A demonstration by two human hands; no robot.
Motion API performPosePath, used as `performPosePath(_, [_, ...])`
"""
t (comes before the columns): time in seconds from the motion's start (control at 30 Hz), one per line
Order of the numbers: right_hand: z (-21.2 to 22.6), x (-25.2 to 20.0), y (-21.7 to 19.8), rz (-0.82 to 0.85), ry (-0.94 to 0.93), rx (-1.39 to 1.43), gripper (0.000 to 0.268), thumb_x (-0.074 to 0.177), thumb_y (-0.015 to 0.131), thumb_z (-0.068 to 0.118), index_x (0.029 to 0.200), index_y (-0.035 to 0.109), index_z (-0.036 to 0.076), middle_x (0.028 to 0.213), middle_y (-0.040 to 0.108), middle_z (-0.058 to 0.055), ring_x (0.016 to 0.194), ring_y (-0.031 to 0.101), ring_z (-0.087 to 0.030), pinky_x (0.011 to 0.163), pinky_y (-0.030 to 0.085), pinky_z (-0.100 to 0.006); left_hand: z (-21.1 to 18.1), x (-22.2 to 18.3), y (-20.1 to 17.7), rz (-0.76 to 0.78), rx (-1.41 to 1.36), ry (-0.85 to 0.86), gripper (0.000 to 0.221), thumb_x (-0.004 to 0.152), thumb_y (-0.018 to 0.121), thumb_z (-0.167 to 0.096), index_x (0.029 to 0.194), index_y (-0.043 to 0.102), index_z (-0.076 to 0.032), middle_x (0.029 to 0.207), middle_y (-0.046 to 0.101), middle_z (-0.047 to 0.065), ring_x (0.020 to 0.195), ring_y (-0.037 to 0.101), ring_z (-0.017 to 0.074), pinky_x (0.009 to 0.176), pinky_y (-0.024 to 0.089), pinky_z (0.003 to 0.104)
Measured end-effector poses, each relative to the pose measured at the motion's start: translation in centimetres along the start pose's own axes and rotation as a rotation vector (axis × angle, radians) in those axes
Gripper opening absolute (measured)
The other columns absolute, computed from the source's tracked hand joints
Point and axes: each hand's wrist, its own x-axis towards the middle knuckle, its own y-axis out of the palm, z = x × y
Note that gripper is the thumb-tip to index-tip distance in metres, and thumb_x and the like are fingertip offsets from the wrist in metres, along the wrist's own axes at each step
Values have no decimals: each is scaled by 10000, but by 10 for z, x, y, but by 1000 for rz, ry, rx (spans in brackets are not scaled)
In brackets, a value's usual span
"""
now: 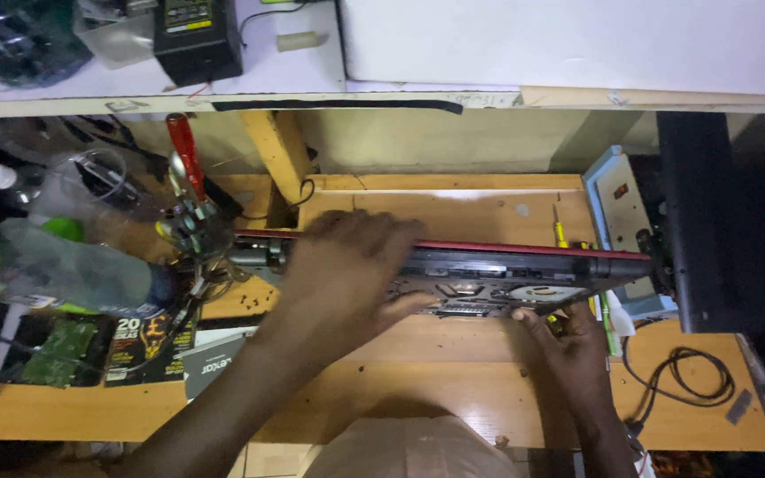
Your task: Unscrewing and removing the back cover of a laptop for repair using a screwdriver.
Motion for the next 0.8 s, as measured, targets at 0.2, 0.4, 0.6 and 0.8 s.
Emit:
performPosePath(0.2, [2,-8,-6,-7,-124,-130,305,877,744,193,1161,698,90,1130,775,-76,1077,700,-200,960,515,-340,-22,37,16,226,21,19,478,846,763,-613,978,621,-176,871,721,35,792,704,345,552,489,520])
performPosePath(0.4, [-5,-20,-49,-365,6,-247,125,800,830,128,813,712,88,672,622,-21,648,514,-102,585,429,-339,-38,5,-15,-190,-192,90,363,933,739,-521,988,634,-178,847,647,0,724,647,241,541,431,407])
performPosePath(0.6, [-200,92,-193,220,57,618,985,622,504,-201,1562,360,56,1499,441,-469,1421,469,-535,911,484,-614,-47,-15,-19,-435,-594,-42,453,787,853,-430,944,619,-75,854,734,47,708,730,192,645,552,305])
performPosePath(0.8, [-6,-29,-52,-16,-127,124,373,840,657,181,1171,766,50,1058,791,-99,795,688,-169,737,507,-280,-59,-47,9,-460,-935,-390,435,719,842,-460,940,688,-118,839,753,-4,673,716,86,598,538,219])
